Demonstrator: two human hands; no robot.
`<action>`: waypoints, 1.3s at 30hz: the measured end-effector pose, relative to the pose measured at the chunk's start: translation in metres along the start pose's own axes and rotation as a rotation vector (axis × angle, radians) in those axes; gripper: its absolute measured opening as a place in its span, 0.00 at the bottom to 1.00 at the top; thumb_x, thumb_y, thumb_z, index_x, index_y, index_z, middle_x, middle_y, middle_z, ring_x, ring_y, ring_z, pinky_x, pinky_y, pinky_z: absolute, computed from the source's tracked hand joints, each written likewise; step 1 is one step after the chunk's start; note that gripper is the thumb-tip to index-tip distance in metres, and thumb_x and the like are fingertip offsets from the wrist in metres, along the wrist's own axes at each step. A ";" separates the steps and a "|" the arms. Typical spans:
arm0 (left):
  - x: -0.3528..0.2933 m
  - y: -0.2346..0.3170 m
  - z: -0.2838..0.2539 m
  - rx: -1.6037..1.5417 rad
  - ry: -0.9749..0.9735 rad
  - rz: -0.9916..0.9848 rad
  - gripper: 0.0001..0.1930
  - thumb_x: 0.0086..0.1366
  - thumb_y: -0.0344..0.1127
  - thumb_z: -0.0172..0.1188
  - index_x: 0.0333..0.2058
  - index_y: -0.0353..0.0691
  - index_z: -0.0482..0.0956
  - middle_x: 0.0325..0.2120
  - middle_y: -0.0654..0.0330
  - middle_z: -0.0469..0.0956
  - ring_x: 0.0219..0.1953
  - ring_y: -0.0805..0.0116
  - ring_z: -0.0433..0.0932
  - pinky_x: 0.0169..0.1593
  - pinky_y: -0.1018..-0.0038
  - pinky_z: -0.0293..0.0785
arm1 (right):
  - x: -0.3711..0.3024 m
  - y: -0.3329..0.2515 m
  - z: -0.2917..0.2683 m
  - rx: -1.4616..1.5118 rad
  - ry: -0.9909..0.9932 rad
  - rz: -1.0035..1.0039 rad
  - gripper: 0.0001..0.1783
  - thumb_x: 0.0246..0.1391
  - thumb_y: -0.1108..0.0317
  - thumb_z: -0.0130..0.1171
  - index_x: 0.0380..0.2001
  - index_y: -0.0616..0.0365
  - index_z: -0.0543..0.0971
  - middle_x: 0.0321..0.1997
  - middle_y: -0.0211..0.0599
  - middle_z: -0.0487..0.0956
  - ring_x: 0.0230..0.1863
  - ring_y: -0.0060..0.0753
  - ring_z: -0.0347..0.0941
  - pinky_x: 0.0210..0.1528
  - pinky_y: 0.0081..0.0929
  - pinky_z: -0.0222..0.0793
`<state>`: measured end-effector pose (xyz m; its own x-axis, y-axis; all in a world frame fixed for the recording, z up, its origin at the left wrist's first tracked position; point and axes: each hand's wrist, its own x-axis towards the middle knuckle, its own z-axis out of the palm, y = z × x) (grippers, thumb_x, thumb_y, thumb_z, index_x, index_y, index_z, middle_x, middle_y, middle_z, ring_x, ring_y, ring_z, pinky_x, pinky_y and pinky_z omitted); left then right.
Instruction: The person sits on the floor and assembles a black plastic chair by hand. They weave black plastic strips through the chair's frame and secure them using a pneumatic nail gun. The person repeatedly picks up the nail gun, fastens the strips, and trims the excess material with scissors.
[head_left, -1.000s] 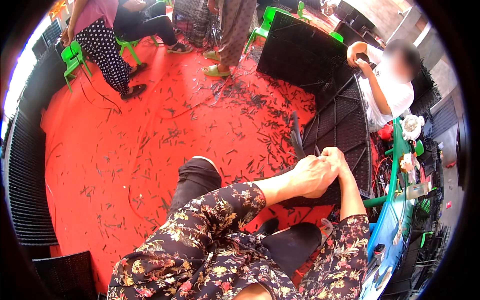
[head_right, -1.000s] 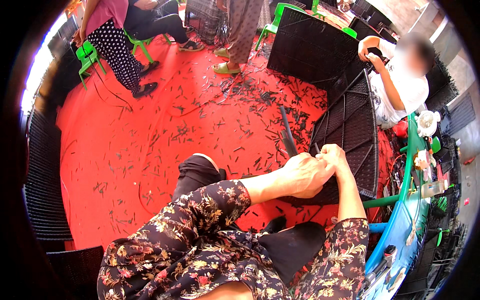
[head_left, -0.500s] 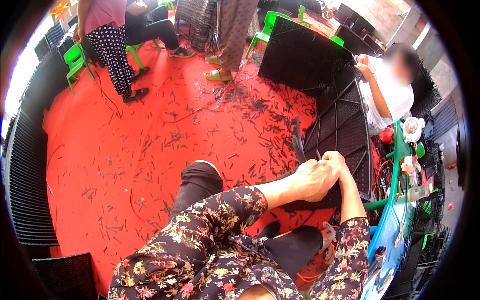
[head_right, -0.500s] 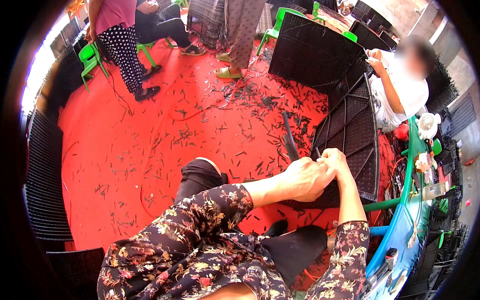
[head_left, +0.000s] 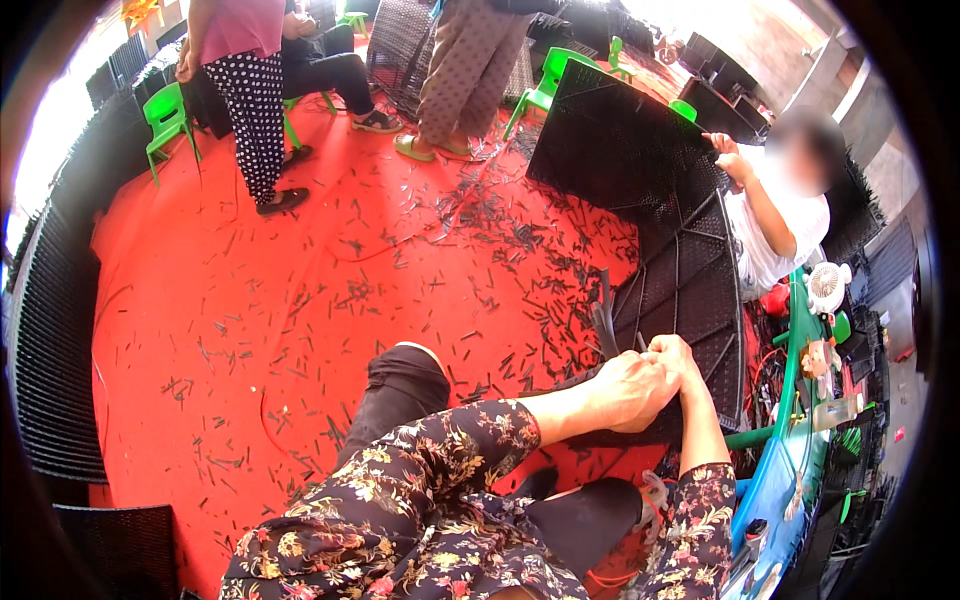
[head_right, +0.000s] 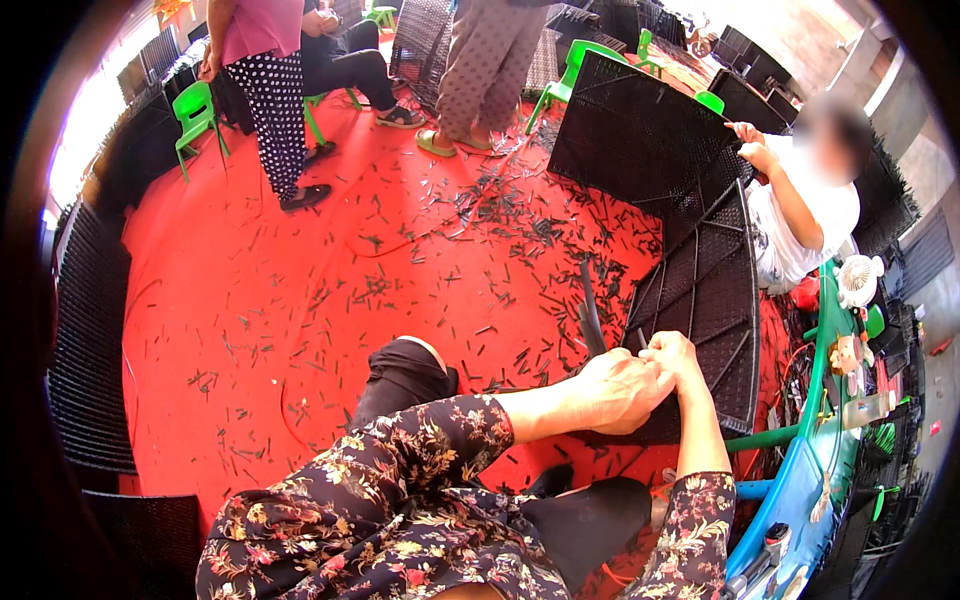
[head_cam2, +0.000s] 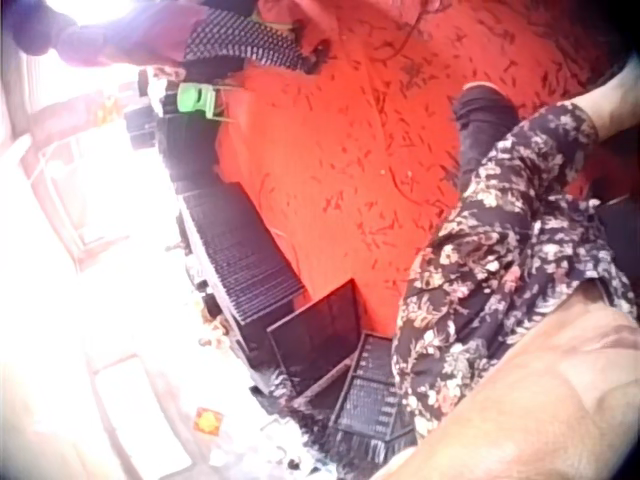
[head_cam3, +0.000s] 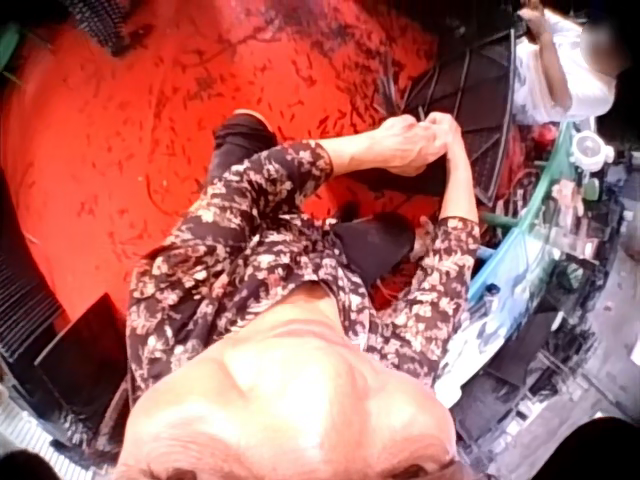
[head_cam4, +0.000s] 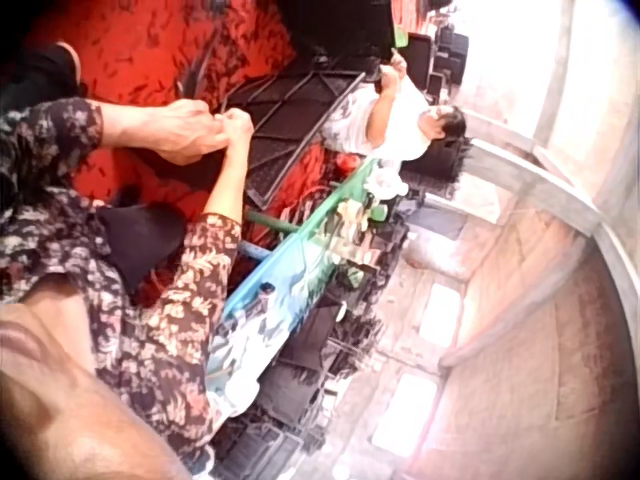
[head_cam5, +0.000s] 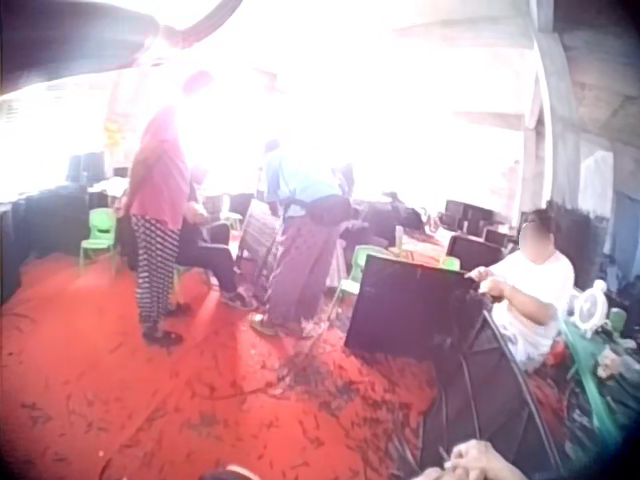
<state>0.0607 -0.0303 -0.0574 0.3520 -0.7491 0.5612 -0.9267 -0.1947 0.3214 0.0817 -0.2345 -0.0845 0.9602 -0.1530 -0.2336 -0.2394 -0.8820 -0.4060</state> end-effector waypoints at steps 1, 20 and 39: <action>-0.001 0.001 0.001 0.000 0.016 -0.007 0.12 0.46 0.32 0.59 0.28 0.36 0.68 0.16 0.59 0.72 0.18 0.62 0.75 0.23 0.67 0.70 | -0.001 0.001 0.000 -0.004 0.002 0.003 0.14 0.36 0.60 0.67 0.24 0.59 0.80 0.23 0.44 0.79 0.28 0.37 0.77 0.33 0.31 0.71; 0.001 0.002 -0.003 -0.073 0.015 -0.023 0.08 0.47 0.30 0.57 0.27 0.37 0.69 0.16 0.57 0.74 0.20 0.60 0.76 0.25 0.66 0.70 | 0.000 0.003 -0.001 0.012 0.008 -0.016 0.13 0.36 0.61 0.68 0.23 0.59 0.80 0.22 0.43 0.79 0.26 0.34 0.76 0.31 0.30 0.70; 0.000 0.000 -0.006 -0.067 0.042 0.006 0.09 0.47 0.31 0.57 0.26 0.34 0.68 0.15 0.55 0.73 0.18 0.57 0.76 0.23 0.63 0.71 | -0.004 -0.012 -0.003 -0.007 0.024 0.020 0.12 0.37 0.62 0.66 0.23 0.60 0.80 0.24 0.44 0.80 0.28 0.35 0.77 0.33 0.31 0.71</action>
<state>0.0620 -0.0266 -0.0527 0.3529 -0.7226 0.5944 -0.9185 -0.1465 0.3673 0.0808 -0.2251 -0.0759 0.9584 -0.1814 -0.2206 -0.2579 -0.8815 -0.3955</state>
